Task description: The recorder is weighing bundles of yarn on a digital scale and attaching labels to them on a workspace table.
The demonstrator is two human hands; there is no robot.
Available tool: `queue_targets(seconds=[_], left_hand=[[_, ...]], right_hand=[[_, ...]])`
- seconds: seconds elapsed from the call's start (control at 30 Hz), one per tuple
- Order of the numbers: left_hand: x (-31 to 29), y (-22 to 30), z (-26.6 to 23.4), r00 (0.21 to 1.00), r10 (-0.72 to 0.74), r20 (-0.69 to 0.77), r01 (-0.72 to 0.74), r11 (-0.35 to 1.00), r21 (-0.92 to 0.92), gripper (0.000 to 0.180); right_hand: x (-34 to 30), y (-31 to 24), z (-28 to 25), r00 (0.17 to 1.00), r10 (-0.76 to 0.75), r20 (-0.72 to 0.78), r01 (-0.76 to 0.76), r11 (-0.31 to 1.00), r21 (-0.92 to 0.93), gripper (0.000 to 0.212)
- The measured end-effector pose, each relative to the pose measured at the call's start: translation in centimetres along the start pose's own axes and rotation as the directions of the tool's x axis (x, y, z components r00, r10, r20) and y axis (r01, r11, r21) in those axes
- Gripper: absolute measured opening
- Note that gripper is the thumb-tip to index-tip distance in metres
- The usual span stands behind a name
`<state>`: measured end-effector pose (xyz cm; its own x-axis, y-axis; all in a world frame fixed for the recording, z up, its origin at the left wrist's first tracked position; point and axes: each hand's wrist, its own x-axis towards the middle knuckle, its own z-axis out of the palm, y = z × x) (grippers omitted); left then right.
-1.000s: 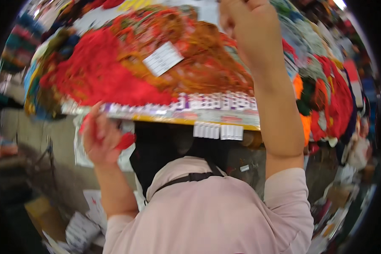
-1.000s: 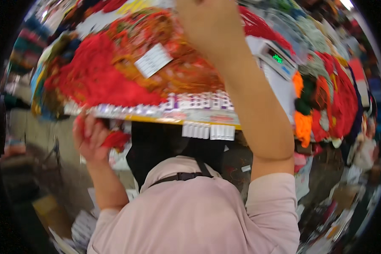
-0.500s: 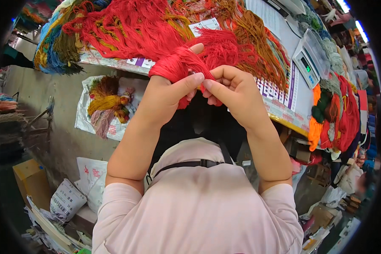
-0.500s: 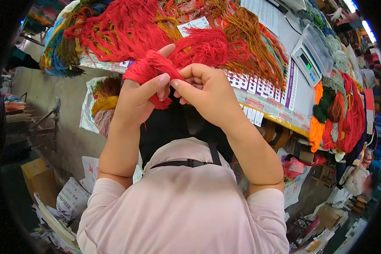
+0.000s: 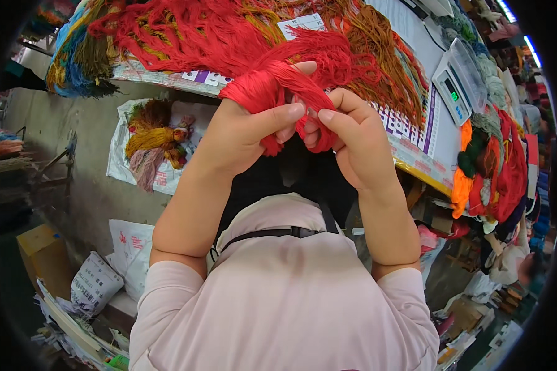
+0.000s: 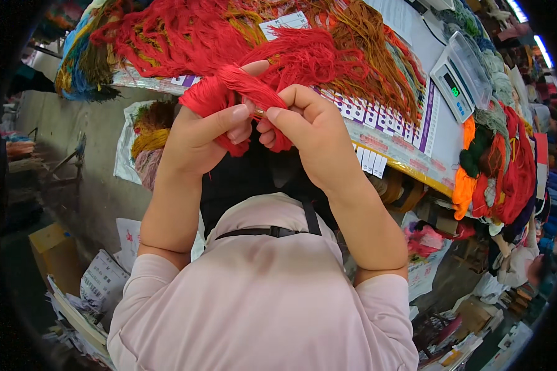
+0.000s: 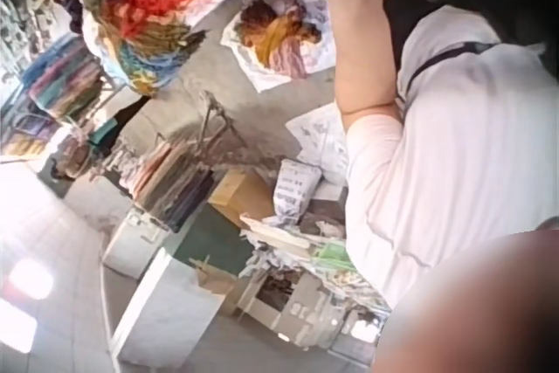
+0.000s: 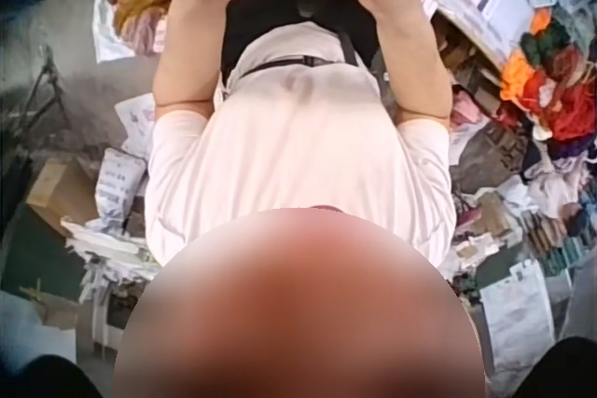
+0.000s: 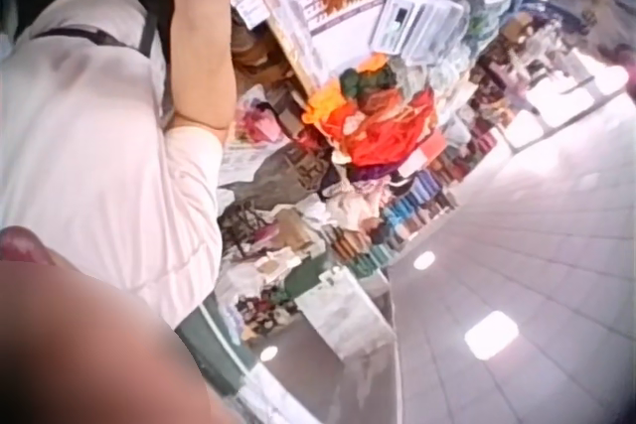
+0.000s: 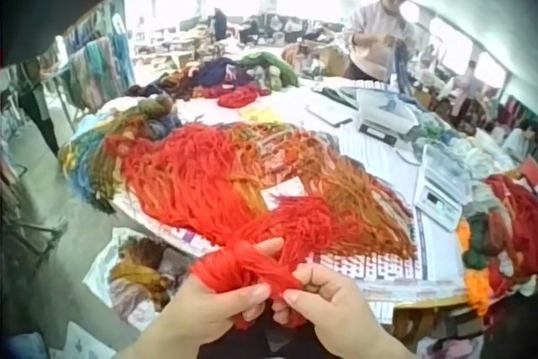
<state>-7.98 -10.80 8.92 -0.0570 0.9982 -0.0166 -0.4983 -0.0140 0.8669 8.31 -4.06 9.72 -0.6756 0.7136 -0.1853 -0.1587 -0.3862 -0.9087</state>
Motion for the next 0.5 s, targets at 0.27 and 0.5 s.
queue_targets(seconds=[0.27,0.5], left_hand=[[0.7,-0.2,0.5,1.0,0.029,-0.006,-0.029,0.999,-0.04,0.059],[0.0,-0.7,-3.0,0.801,0.068,0.595,0.466,0.552,-0.691,0.078]], right_hand=[[0.2,0.0,-0.3,0.997,0.062,0.047,-0.06,0.997,-0.045,0.009],[3.5,-2.7,-4.0,0.974,-0.09,-0.209,0.109,0.99,0.084,0.011]])
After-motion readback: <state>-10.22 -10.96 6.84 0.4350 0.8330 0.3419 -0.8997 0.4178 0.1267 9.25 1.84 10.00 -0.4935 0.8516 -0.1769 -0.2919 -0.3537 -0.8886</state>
